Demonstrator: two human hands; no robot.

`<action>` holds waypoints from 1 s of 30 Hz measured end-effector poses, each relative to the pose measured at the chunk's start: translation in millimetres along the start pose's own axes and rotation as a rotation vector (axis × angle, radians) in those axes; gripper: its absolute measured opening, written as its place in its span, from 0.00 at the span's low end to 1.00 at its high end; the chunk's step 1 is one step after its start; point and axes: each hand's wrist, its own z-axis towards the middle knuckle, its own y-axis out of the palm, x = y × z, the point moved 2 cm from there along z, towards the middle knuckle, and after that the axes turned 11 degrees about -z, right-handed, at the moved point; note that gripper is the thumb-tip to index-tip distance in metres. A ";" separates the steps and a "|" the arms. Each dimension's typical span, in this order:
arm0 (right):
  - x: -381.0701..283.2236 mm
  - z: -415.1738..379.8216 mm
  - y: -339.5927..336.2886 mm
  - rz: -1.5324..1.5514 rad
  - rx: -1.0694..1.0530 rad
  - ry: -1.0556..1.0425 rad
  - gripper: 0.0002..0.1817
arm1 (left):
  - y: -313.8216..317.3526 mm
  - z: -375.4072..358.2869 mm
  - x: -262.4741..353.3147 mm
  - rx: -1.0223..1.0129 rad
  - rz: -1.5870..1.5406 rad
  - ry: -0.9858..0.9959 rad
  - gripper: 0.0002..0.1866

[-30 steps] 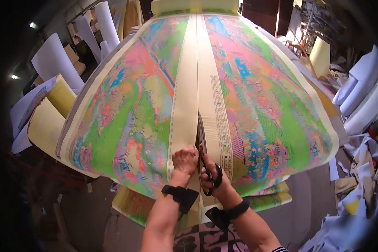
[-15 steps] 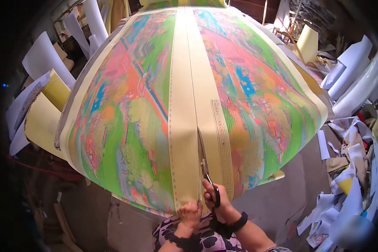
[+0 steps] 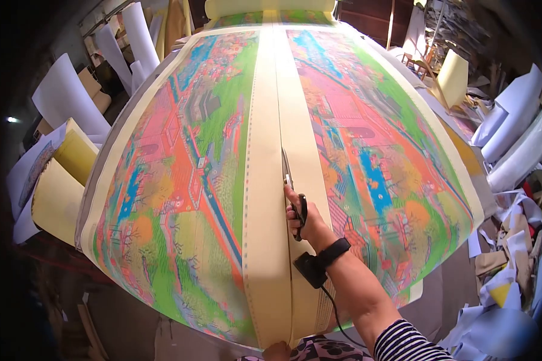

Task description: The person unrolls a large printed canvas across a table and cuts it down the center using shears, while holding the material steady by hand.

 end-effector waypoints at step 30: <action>0.3 16.3 -3.6 0.224 -0.225 0.037 0.23 | -144.0 377.1 116.5 0.240 0.356 0.166 0.07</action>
